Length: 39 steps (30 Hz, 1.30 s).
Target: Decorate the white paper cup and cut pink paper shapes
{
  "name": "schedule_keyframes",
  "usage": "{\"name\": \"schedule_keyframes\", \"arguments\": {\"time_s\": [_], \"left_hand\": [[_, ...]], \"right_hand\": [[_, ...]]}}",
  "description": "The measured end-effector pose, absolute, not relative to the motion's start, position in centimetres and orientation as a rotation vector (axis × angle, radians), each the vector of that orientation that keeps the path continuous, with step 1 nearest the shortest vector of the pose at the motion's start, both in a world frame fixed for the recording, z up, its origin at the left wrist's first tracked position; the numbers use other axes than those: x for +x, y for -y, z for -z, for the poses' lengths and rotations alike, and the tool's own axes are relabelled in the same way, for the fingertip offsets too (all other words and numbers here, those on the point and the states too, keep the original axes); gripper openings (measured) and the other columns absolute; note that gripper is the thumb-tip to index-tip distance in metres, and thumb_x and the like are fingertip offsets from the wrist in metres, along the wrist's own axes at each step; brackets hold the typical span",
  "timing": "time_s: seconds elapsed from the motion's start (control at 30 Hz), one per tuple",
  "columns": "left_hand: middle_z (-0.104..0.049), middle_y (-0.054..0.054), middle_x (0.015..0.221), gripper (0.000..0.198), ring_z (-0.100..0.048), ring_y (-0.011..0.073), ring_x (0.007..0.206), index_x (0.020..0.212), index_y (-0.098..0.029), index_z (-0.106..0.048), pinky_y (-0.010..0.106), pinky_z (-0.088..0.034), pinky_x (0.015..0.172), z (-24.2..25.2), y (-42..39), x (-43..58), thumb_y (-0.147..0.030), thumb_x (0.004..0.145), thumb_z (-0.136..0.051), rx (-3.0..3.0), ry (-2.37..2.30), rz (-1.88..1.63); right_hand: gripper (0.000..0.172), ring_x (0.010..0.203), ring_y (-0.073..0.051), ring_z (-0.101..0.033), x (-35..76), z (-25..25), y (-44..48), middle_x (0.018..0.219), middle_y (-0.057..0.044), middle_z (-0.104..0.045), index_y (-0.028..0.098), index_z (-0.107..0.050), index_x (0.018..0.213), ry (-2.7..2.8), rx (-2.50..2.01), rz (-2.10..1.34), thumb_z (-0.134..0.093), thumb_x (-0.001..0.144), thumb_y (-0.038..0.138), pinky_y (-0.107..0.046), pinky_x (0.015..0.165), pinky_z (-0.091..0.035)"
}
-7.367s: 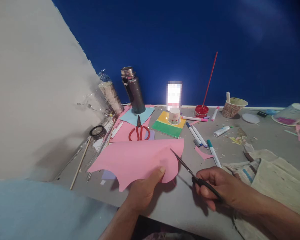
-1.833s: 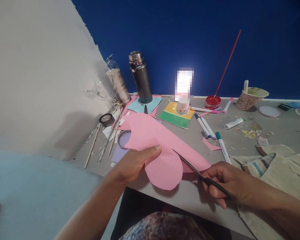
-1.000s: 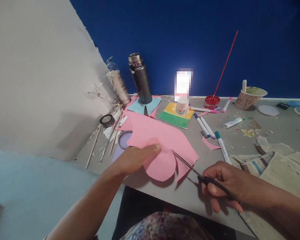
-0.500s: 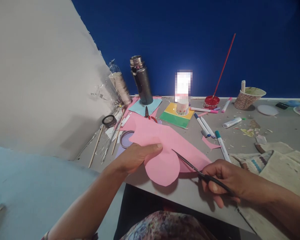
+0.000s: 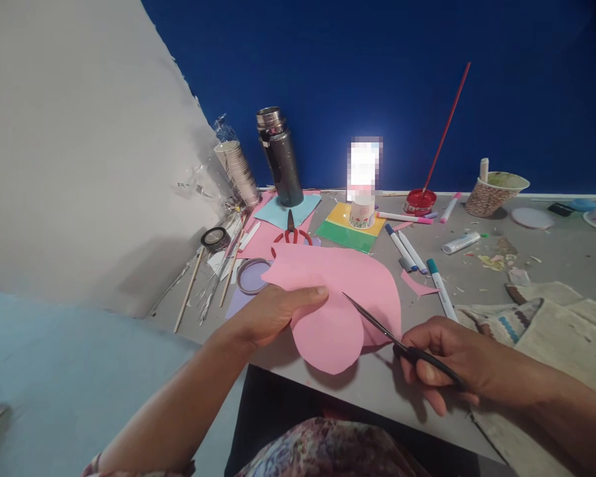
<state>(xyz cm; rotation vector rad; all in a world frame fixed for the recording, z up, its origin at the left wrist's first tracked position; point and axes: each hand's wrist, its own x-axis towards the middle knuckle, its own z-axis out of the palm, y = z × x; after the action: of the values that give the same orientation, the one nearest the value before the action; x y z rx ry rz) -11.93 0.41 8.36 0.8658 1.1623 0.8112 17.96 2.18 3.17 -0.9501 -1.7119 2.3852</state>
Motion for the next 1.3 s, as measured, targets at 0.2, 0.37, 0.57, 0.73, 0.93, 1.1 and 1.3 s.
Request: {"name": "schedule_keyframes", "arguments": {"time_s": [0.2, 0.37, 0.57, 0.73, 0.93, 1.1, 1.3], "left_hand": [[-0.078, 0.008, 0.091, 0.034, -0.069, 0.0237, 0.086, 0.088, -0.017, -0.081, 0.035, -0.052, 0.081, -8.7, -0.3, -12.0, -0.048, 0.076, -0.087, 0.859, -1.198, -0.787], [-0.079, 0.009, 0.095, 0.038, -0.069, 0.0246, 0.087, 0.090, -0.017, -0.082, 0.036, -0.052, 0.082, -8.8, -0.3, -12.1, -0.051, 0.073, -0.088, 0.867, -1.224, -0.775], [-0.080, 0.011, 0.103, 0.047, -0.071, 0.0283, 0.092, 0.094, -0.015, -0.082, 0.041, -0.053, 0.086, -9.2, -0.2, -12.3, -0.055, 0.070, -0.090, 0.881, -1.268, -0.738], [-0.079, 0.013, 0.114, 0.050, -0.070, 0.0318, 0.104, 0.101, -0.015, -0.082, 0.043, -0.053, 0.094, -9.0, -0.3, -12.7, -0.056, 0.072, -0.088, 0.898, -1.247, -0.688], [-0.079, 0.013, 0.110, 0.049, -0.071, 0.0318, 0.101, 0.103, -0.015, -0.082, 0.042, -0.054, 0.090, -8.6, -0.3, -13.1, -0.056, 0.076, -0.085, 0.940, -1.262, -0.664], [-0.079, 0.013, 0.111, 0.048, -0.070, 0.0302, 0.100, 0.104, -0.016, -0.082, 0.041, -0.053, 0.090, -8.8, -0.5, -12.9, -0.054, 0.075, -0.086, 0.965, -1.237, -0.671], [-0.079, 0.010, 0.103, 0.040, -0.070, 0.0283, 0.094, 0.094, -0.017, -0.082, 0.039, -0.052, 0.085, -9.6, -0.8, -12.6, -0.053, 0.076, -0.084, 1.007, -1.238, -0.638]], "right_hand": [[0.057, 0.037, -0.002, -0.032, 17.8, -3.4, -2.0, 0.060, -0.001, -0.068, 0.016, -0.060, 0.079, 1.684, -0.924, -2.420, -0.073, 0.083, 0.071, -0.019, 0.036, -0.019], [0.059, 0.036, -0.002, -0.031, 17.9, -3.3, -2.0, 0.058, 0.000, -0.066, 0.016, -0.059, 0.079, 1.678, -0.921, -2.433, -0.072, 0.082, 0.073, -0.019, 0.035, -0.017], [0.058, 0.035, -0.002, -0.029, 17.8, -3.2, -2.0, 0.054, 0.002, -0.062, 0.017, -0.058, 0.077, 1.680, -0.924, -2.442, -0.073, 0.081, 0.073, -0.018, 0.035, -0.017], [0.053, 0.036, -0.002, -0.031, 17.9, -2.9, -2.0, 0.056, 0.002, -0.065, 0.017, -0.059, 0.078, 1.692, -0.936, -2.436, -0.074, 0.084, 0.067, -0.017, 0.035, -0.020], [0.047, 0.037, -0.003, -0.033, 17.6, -2.9, -1.9, 0.057, 0.002, -0.067, 0.017, -0.061, 0.079, 1.688, -1.003, -2.436, -0.078, 0.082, 0.061, -0.017, 0.036, -0.021], [0.050, 0.039, -0.004, -0.036, 17.5, -3.4, -1.9, 0.056, 0.002, -0.065, 0.017, -0.061, 0.080, 1.725, -1.045, -2.406, -0.077, 0.080, 0.065, -0.017, 0.036, -0.023], [0.052, 0.038, -0.003, -0.033, 17.4, -3.9, -2.1, 0.054, 0.003, -0.062, 0.017, -0.060, 0.077, 1.747, -1.059, -2.393, -0.077, 0.079, 0.066, -0.017, 0.036, -0.022]]}}
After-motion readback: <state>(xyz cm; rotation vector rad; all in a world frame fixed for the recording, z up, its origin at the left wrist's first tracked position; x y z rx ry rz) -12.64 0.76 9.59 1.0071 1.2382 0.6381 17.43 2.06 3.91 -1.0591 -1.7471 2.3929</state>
